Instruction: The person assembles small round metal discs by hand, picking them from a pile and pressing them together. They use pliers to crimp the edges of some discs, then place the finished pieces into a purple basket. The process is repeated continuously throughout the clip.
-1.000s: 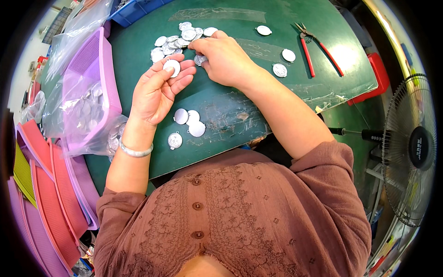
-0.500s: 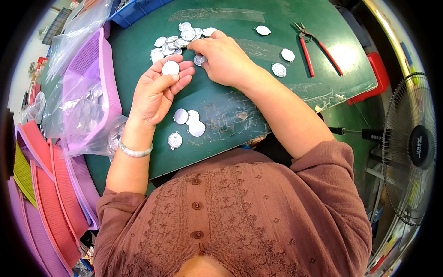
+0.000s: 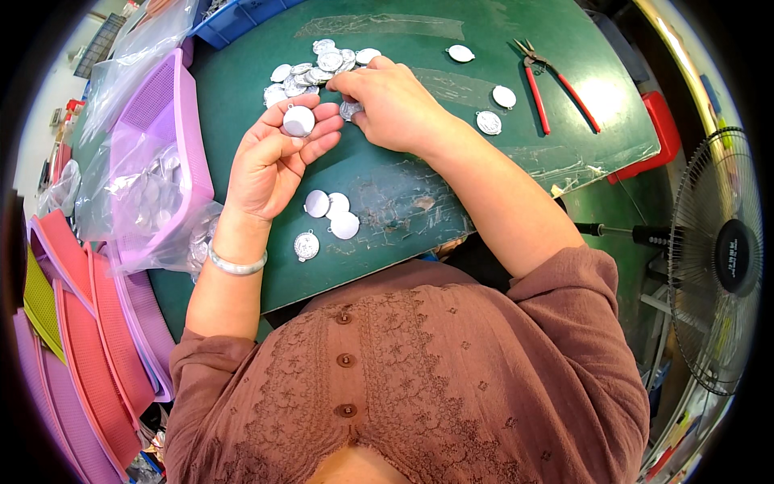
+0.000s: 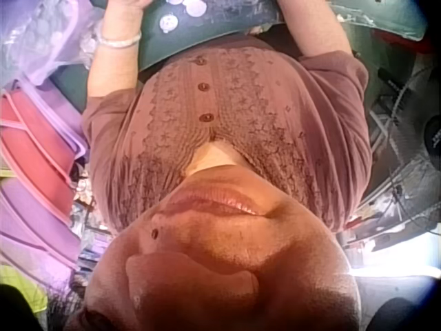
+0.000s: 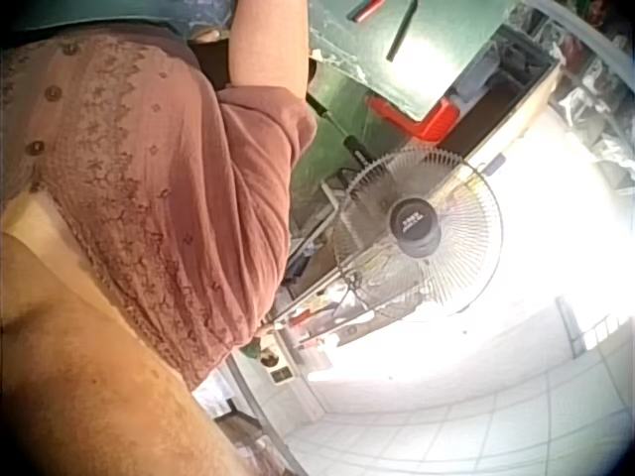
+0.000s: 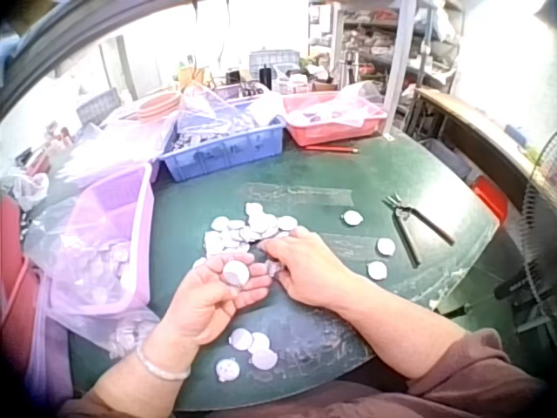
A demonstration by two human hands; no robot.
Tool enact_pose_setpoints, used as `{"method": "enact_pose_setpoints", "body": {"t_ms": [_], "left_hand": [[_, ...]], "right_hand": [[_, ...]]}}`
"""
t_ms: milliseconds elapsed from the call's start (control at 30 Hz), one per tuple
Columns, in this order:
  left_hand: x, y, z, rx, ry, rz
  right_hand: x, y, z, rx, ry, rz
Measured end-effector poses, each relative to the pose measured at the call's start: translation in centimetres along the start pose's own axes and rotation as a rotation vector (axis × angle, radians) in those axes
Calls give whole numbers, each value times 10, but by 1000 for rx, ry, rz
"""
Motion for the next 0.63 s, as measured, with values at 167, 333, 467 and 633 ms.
{"method": "enact_pose_setpoints", "body": {"t_ms": [167, 333, 467, 633], "left_hand": [[-2, -1, 0, 56, -101, -15], [-3, -1, -1, 42, -152, -12], [-3, -1, -1, 51, -153, -14], [-4, 0, -1, 66, -153, -34]], "right_hand": [[0, 0, 1, 13, 15, -16], [0, 1, 0, -12, 20, 0], [-1, 1, -1, -21, 14, 8], [-2, 0, -1, -37, 8, 25]]}}
Point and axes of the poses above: each hand's wrist, its own y-axis away from the middle knuckle, its own z-axis out of the palm, x = y × z, the point moved 1 cm from there along -y, towards the middle knuckle, and after that the axes turned 11 degrees about -y, right-handed, at the moved point
